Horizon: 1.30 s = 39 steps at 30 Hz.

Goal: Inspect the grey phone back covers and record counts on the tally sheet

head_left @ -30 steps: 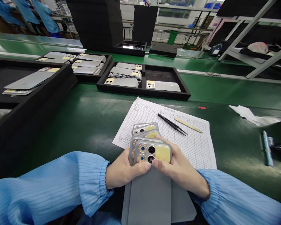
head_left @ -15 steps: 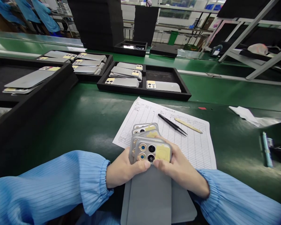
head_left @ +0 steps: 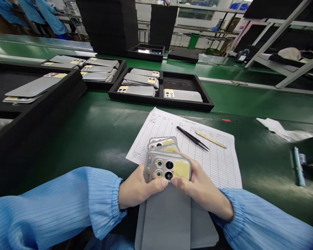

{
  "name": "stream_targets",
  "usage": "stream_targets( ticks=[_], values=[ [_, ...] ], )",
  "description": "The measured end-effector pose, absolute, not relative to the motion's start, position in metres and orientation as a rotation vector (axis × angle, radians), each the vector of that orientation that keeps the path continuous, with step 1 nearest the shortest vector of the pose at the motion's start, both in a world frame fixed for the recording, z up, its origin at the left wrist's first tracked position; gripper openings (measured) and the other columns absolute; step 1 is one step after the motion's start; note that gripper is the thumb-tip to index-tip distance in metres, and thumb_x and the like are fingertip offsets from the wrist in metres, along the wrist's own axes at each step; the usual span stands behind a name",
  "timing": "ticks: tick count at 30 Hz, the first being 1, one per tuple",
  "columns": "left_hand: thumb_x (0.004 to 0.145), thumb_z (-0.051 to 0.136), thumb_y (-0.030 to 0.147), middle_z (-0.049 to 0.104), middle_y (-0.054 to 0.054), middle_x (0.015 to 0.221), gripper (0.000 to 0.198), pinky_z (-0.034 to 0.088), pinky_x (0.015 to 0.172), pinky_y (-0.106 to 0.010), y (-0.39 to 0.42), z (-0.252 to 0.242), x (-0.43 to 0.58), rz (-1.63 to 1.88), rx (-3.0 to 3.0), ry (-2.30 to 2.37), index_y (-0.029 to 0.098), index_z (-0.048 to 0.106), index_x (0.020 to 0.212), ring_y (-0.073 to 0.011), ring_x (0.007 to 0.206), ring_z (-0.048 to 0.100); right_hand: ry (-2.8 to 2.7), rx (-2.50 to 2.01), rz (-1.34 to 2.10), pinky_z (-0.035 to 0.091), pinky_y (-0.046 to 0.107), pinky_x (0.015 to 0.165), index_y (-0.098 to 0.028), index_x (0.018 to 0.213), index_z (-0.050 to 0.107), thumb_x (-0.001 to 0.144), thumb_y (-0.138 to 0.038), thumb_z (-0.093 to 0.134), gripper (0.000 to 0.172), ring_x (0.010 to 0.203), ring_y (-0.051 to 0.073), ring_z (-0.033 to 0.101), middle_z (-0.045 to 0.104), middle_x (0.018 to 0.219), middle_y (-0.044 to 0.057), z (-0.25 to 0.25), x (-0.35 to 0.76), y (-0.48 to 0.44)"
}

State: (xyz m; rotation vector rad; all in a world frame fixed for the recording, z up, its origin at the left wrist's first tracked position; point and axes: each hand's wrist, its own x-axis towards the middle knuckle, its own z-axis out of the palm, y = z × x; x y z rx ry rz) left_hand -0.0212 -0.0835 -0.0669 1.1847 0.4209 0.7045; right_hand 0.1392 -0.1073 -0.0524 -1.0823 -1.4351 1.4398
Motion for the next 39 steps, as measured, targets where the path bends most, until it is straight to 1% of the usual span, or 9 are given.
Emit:
stream_targets(
  ticks=[5,8,14,19,23,27,39],
  values=[
    [0.082,0.053,0.03,0.056,-0.012,0.119,0.038,0.04,0.094,-0.039,-0.0834,-0.0668,-0.0216,0.721,1.232,0.395,0.014,0.053,0.116,-0.0277,0.113,0.049,-1.432,-1.089,1.424,0.048,0.037,0.081,-0.016,0.103,0.051,0.065,-0.016,0.054,0.039,0.092,0.022,0.058,0.058,0.11,0.01,-0.0515,0.1383,-0.1079],
    [0.082,0.053,0.029,0.057,-0.012,0.119,0.039,0.039,0.094,-0.04,-0.0838,-0.0672,-0.0216,0.73,1.227,0.379,0.015,0.052,0.118,-0.0282,0.113,0.049,-1.437,-1.078,1.429,0.048,0.037,0.082,-0.015,0.104,0.052,0.065,-0.016,0.053,0.039,0.093,0.022,0.058,0.058,0.11,0.01,-0.0499,0.1376,-0.1082],
    [0.083,0.053,0.027,0.055,-0.011,0.12,0.041,0.038,0.096,-0.042,-0.0848,-0.0678,-0.021,0.736,1.222,0.389,0.016,0.049,0.122,-0.0282,0.113,0.049,-1.449,-1.062,1.423,0.048,0.036,0.085,-0.017,0.106,0.052,0.067,-0.018,0.055,0.038,0.102,0.024,0.055,0.058,0.111,0.008,-0.0492,0.1371,-0.1077],
    [0.082,0.054,0.03,0.057,-0.011,0.118,0.04,0.039,0.096,-0.042,-0.0846,-0.0672,-0.0205,0.735,1.23,0.403,0.016,0.052,0.12,-0.0276,0.112,0.05,-1.457,-1.058,1.421,0.048,0.037,0.086,-0.016,0.107,0.052,0.067,-0.018,0.055,0.04,0.102,0.024,0.055,0.057,0.115,0.008,-0.0503,0.1373,-0.1068],
    [0.083,0.053,0.028,0.058,-0.011,0.116,0.036,0.039,0.096,-0.041,-0.0844,-0.0672,-0.0207,0.741,1.241,0.404,0.015,0.055,0.116,-0.0277,0.111,0.051,-1.459,-1.05,1.423,0.049,0.034,0.082,-0.017,0.106,0.052,0.067,-0.016,0.053,0.04,0.098,0.022,0.056,0.058,0.11,0.007,-0.0521,0.1381,-0.1071],
    [0.083,0.052,0.029,0.059,-0.011,0.115,0.033,0.04,0.094,-0.042,-0.0845,-0.0672,-0.0213,0.731,1.243,0.395,0.015,0.057,0.113,-0.0288,0.111,0.051,-1.463,-1.033,1.418,0.048,0.036,0.083,-0.017,0.107,0.051,0.067,-0.015,0.052,0.04,0.1,0.023,0.056,0.058,0.111,0.007,-0.053,0.139,-0.1076],
    [0.083,0.051,0.024,0.059,-0.011,0.115,0.032,0.041,0.093,-0.038,-0.0838,-0.0703,-0.0214,0.745,1.25,0.363,0.014,0.056,0.113,-0.0262,0.11,0.052,-1.463,-1.007,1.416,0.047,0.036,0.086,-0.017,0.106,0.051,0.069,-0.016,0.053,0.038,0.103,0.023,0.054,0.057,0.112,0.007,-0.0545,0.1384,-0.107]
  ],
)
